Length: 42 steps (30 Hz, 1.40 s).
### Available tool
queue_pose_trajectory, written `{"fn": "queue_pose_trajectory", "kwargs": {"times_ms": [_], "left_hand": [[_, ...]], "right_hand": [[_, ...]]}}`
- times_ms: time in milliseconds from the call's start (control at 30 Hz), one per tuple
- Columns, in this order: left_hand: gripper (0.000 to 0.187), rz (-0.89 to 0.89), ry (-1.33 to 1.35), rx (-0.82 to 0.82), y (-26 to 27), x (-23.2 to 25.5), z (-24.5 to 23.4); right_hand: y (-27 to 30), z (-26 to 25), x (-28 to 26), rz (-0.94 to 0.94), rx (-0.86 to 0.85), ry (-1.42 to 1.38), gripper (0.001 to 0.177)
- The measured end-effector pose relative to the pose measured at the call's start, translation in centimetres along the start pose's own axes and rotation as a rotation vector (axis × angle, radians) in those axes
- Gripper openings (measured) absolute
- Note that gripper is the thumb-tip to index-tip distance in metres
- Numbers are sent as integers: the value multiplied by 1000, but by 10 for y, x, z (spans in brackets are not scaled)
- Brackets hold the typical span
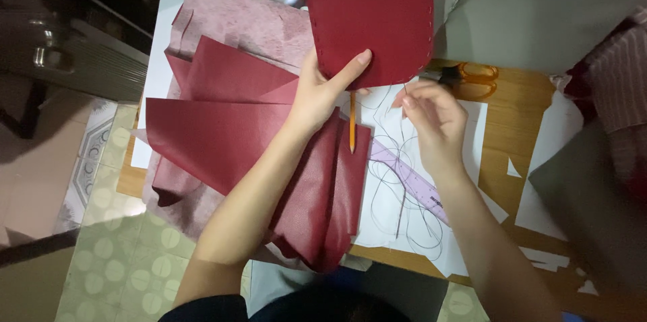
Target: Aligning a paper template with a leather piece on a workshop table
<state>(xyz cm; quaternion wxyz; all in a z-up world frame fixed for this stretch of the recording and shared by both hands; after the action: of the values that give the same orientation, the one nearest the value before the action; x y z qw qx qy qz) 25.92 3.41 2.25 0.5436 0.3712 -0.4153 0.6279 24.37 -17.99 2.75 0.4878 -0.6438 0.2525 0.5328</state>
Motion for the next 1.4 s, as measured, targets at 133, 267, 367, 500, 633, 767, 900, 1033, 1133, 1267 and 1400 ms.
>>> {"fn": "queue_pose_trajectory", "kwargs": {"times_ms": [133, 267, 367, 500, 633, 767, 900, 1033, 1133, 1267, 1400], "left_hand": [[29, 10, -10, -27, 0, 9, 5], [27, -17, -28, -48, 4, 6, 11], [24, -28, -51, -84, 10, 6, 19], [23, -70, -83, -118, 10, 6, 24], [23, -79, -96, -122, 9, -1, 22], [21, -26, -145, -145, 4, -3, 19], [19, 40, -249, -175, 6, 24, 31], [18, 74, -272, -175, 9, 26, 34], [16, 64, -254, -167, 10, 15, 30], [12, 92, -276, -166, 12, 32, 38], [12, 94, -278, -159, 13, 38, 40]], "right_hand": [[7, -11, 23, -12, 17, -117, 20], [9, -16, 43, 31, 0, -272, 16], [14, -10, 44, 114, 15, -314, 14], [11, -2, 36, 207, -73, -183, 12], [13, -3, 32, 185, -63, -151, 11], [13, -9, 46, 186, -75, -85, 12], [11, -3, 23, 190, -108, -39, 12], [10, -5, 22, 163, -99, -41, 14], [12, -8, 31, 162, -122, -7, 12], [12, -6, 29, 176, -136, 48, 10], [11, -6, 24, 189, -105, 54, 10]]}}
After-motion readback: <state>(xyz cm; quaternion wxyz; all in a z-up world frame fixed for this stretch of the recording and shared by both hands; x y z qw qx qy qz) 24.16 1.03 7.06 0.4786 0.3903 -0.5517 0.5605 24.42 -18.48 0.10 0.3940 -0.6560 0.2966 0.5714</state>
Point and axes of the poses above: each hand's wrist, its own y-axis away from the middle knuckle, its own z-axis out of the palm, x = y × z, the point moved 9 cm from there along -y, towards the middle knuckle, and after that the axes turned 12 degrees about -x, right-handed, at the moved point
